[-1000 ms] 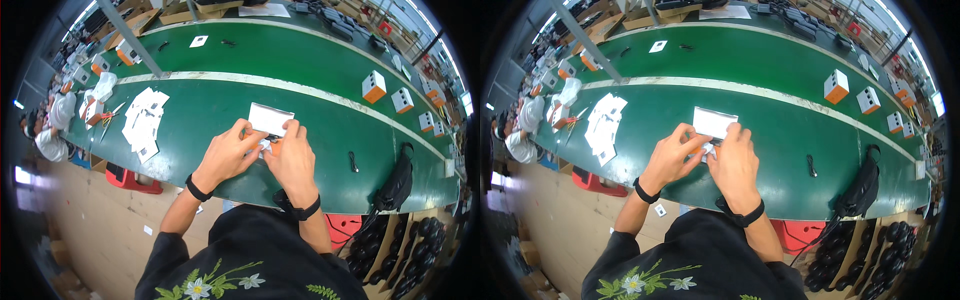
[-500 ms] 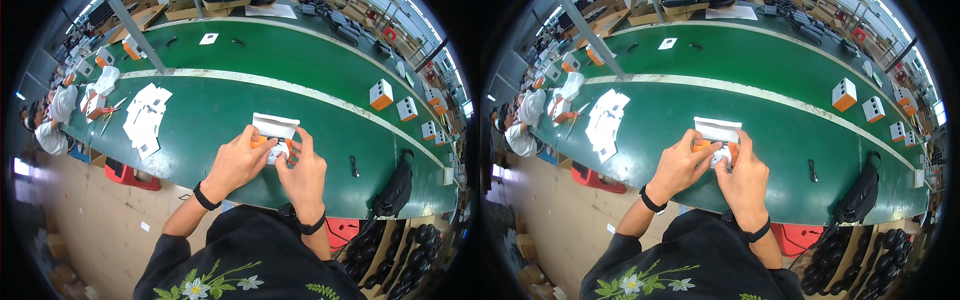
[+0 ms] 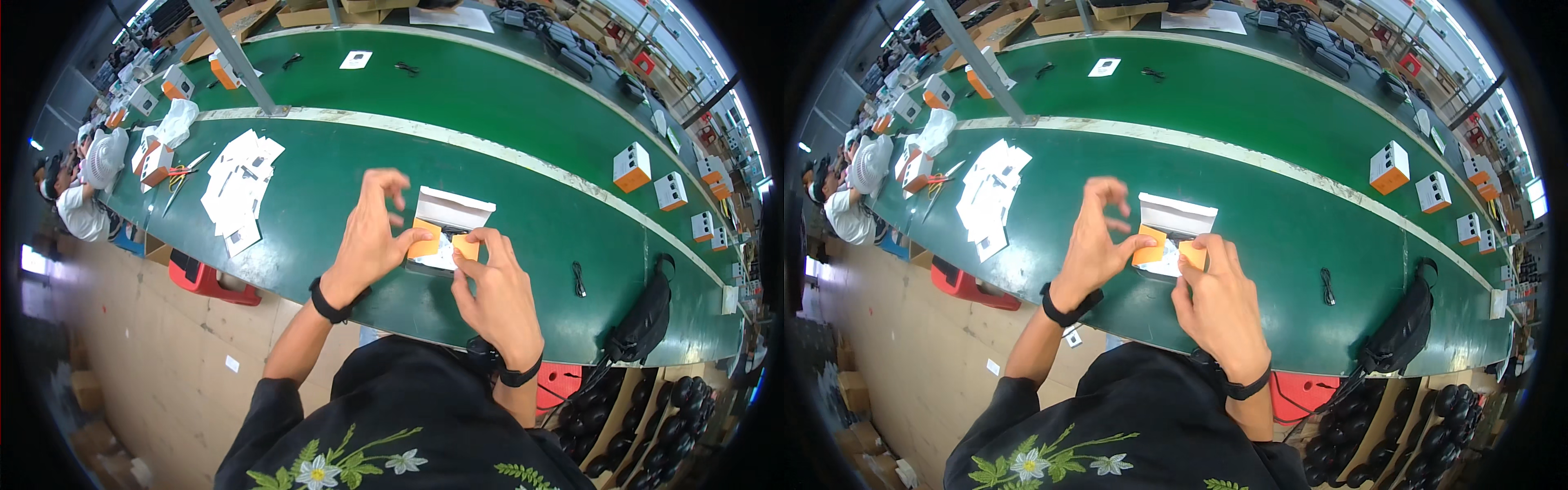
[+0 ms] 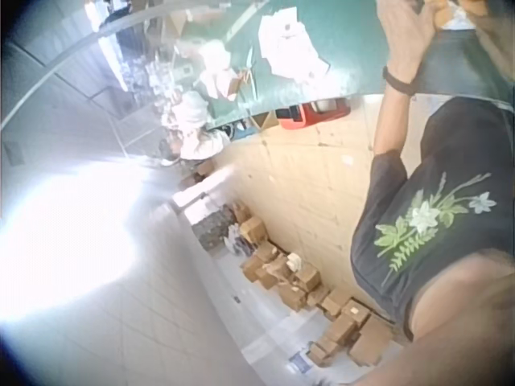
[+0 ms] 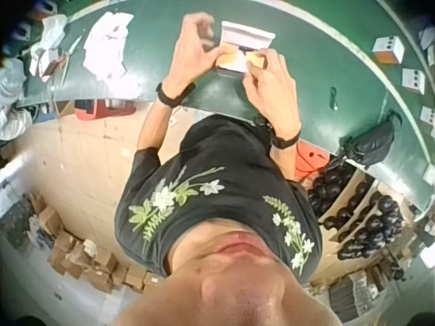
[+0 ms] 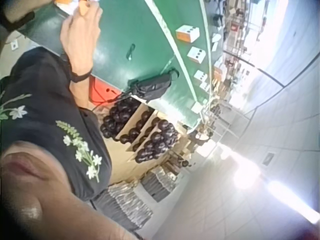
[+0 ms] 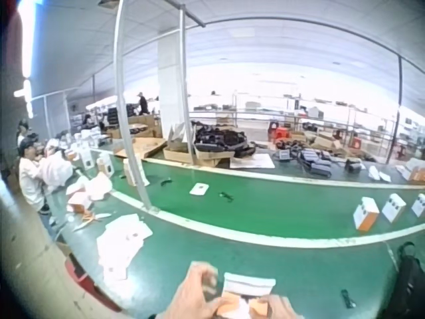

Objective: Packing small electronic components and cables into boxes on an assembly line.

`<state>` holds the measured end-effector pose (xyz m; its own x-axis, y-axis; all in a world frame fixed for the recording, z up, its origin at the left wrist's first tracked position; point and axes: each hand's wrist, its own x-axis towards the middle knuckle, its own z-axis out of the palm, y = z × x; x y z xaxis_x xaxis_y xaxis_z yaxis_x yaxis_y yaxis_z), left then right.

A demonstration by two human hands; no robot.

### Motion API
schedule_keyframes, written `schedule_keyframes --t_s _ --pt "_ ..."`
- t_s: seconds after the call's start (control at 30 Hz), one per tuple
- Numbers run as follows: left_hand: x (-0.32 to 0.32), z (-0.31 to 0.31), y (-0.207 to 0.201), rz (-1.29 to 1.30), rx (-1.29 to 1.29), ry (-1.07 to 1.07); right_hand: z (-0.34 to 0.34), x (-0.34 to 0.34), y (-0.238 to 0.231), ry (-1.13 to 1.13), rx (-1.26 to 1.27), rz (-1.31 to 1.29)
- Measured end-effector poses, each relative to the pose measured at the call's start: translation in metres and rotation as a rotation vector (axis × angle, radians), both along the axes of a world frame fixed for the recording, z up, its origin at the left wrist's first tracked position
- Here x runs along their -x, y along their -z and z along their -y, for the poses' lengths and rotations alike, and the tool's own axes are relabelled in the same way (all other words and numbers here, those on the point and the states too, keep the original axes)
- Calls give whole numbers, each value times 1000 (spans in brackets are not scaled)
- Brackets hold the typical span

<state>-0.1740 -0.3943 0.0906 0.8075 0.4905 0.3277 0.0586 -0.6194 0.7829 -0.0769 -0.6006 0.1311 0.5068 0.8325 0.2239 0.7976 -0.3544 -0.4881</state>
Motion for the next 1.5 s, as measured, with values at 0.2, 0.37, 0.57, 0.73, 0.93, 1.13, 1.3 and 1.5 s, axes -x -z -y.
schedule_keyframes --t_s 0.2,0.37,0.57,0.73,0.93,1.13,1.3,1.5 --pt "0 -46 -3 19 -66 755 16 -23 9 24 -69 -238" --pt "14 -19 14 214 -275 498 17 -31 1 52 -202 -450" --pt "7 -17 26 288 -333 403 10 -46 37 -126 -242 -99" --pt "8 -19 16 307 -487 407 11 -48 18 -138 -160 -44" --pt "19 -23 7 121 -446 548 4 -46 25 -147 -96 -36" --pt "-30 -101 -10 -60 41 595 -19 -58 45 -124 -55 -158" --pt "-197 -232 20 -211 -320 144 -21 -153 52 461 -275 12" --pt "-293 -380 102 -295 -756 -210 -43 -318 86 1054 -256 178"
